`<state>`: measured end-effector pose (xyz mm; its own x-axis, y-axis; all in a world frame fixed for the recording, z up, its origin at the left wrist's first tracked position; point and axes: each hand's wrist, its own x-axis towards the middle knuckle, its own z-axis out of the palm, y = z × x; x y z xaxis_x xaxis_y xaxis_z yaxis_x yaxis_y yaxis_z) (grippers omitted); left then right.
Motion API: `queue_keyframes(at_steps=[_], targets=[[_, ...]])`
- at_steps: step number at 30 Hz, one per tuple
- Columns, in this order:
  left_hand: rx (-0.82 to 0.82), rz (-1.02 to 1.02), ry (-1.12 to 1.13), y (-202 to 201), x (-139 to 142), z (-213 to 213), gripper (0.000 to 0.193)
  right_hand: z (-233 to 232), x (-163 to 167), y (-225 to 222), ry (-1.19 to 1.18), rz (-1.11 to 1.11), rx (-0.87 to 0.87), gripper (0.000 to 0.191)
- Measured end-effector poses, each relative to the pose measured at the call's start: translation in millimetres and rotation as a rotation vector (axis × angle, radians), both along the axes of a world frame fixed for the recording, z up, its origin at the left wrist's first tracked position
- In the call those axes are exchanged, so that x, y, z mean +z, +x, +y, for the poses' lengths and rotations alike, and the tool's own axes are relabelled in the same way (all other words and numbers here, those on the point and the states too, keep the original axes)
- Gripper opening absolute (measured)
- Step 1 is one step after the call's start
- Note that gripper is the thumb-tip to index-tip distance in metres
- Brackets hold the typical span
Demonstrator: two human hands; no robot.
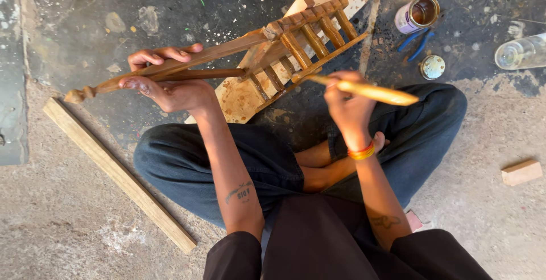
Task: The person sits on the floor and applies a brown finish to a small wooden chair using a paintbrush. They repeatedly dip the brush into a can of finish and coat the chair's legs, seat, and backrest, rotating the chair to reach all sides.
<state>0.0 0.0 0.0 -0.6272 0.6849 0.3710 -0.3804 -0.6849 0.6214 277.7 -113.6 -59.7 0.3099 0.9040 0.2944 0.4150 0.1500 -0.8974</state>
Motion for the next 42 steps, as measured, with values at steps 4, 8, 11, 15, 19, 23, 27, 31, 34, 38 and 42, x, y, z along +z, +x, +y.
queue_keyframes(at_steps=[4,8,11,15,19,23,27,31,34,38,42], targets=[[-0.022,-0.01,0.002,-2,3,-2,0.054,28,-19,12,-0.38,0.604,-0.225,0.014],[-0.01,-0.008,-0.021,-1,7,-2,0.054,41,-36,18,-0.516,0.721,-0.131,0.014],[0.004,-0.011,-0.003,-3,7,-3,0.054,49,-46,35,-0.52,0.611,-0.078,0.016],[-0.017,0.014,0.024,-5,3,-5,0.053,66,-54,54,-0.544,0.532,0.024,0.019],[-0.015,-0.004,0.033,-6,1,-8,0.052,71,-46,72,-0.557,0.531,-0.033,0.015],[-0.045,-0.032,0.065,-18,-9,-5,0.051,47,-41,127,-0.324,0.638,-0.304,0.012],[-0.023,-0.036,0.05,-24,-16,-6,0.047,41,-40,206,0.067,-0.083,-0.5,0.022],[0.036,-0.091,-0.009,-26,-13,3,0.052,78,-52,235,0.047,-0.724,-0.514,0.02],[0.004,-0.067,-0.02,-29,-1,13,0.053,101,-54,232,-0.038,-0.795,-0.517,0.023],[0.005,-0.058,0.002,-37,1,19,0.049,97,-44,236,-0.082,-0.192,-0.683,0.032],[0.017,-0.094,-0.001,-36,-3,22,0.051,72,-32,253,-0.077,0.023,-0.761,0.039]])
